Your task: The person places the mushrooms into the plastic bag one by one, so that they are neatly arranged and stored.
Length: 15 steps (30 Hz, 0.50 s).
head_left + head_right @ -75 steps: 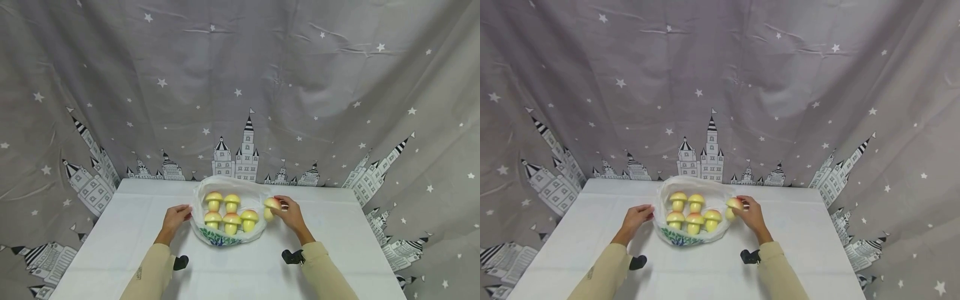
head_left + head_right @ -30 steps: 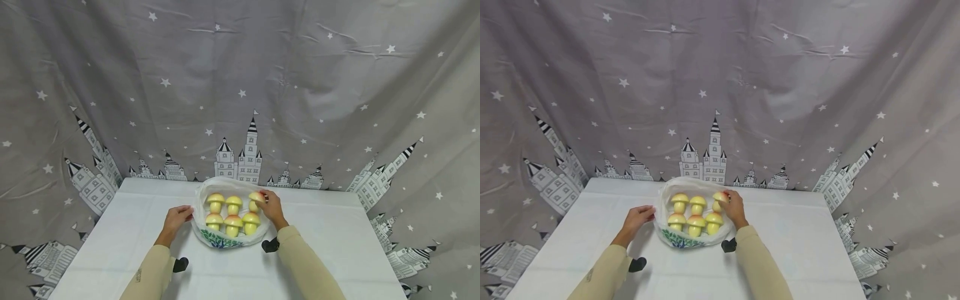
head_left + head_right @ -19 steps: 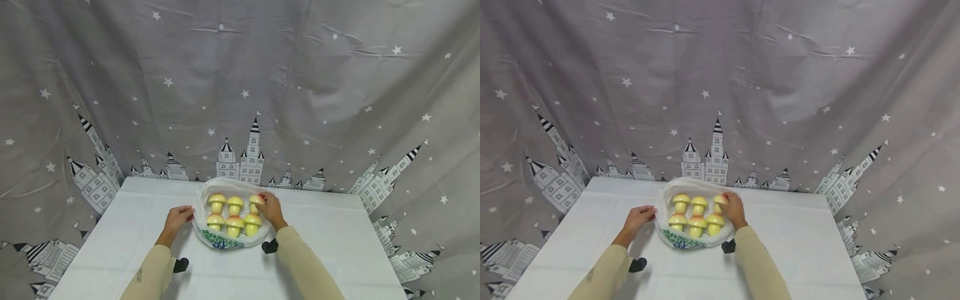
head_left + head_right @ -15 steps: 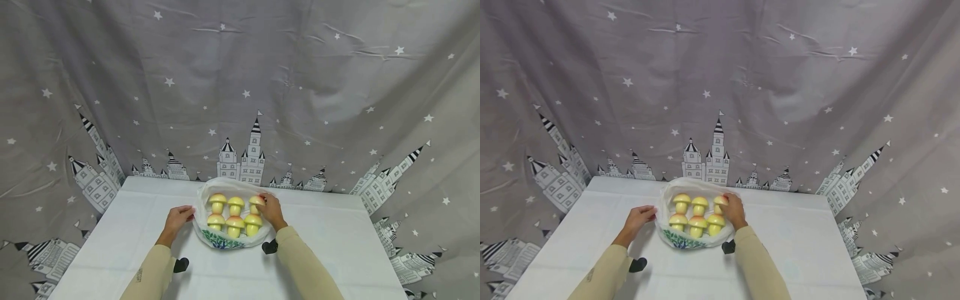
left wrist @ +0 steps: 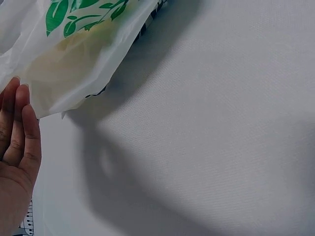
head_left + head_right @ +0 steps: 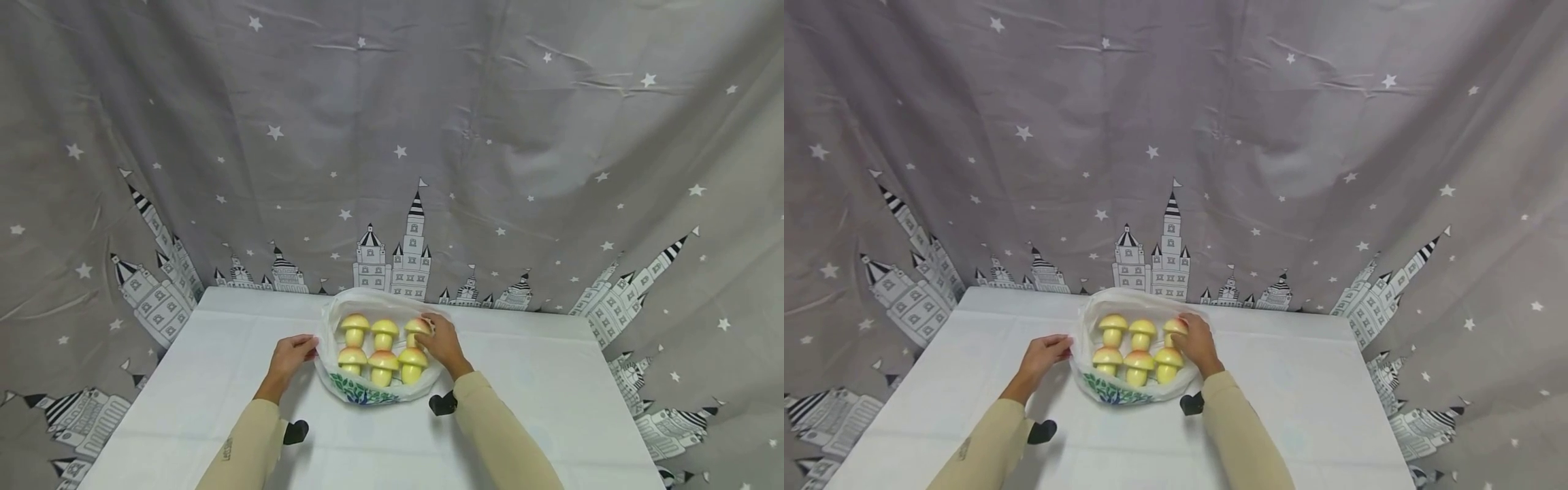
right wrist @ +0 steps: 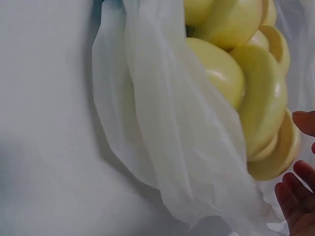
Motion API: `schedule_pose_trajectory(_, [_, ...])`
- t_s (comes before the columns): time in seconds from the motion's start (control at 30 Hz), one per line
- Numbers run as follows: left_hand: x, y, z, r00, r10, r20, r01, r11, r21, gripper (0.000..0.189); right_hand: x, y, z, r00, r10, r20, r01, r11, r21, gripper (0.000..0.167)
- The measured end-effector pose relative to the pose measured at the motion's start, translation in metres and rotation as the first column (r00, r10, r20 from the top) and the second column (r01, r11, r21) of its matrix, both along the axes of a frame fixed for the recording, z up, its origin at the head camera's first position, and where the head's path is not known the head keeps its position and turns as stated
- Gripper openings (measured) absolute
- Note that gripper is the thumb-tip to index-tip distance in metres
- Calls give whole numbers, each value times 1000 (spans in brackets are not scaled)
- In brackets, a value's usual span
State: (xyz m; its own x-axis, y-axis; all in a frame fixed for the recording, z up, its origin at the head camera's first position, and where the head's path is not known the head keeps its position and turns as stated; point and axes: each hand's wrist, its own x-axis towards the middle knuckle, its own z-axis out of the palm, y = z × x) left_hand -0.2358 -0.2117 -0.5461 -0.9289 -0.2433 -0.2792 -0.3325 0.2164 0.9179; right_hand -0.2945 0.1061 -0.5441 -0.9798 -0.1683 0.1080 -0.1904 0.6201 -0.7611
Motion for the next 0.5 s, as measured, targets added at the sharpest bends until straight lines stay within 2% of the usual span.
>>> schedule_pose_trajectory(0.13, [-2,0,1,1000,-10,-13,10,1000,8,37,1,2,4,999,-26,27,30,990,-136,52])
schedule_pose_trajectory(0.27, [-2,-1,5,1000,-26,-16,26,999,18,39,4,6,6,997,-33,64,47,974,-222,54])
schedule_pose_trajectory(0.5, [-2,-6,11,997,-69,-20,67,996,-55,43,12,21,13,994,-11,107,39,962,-270,59])
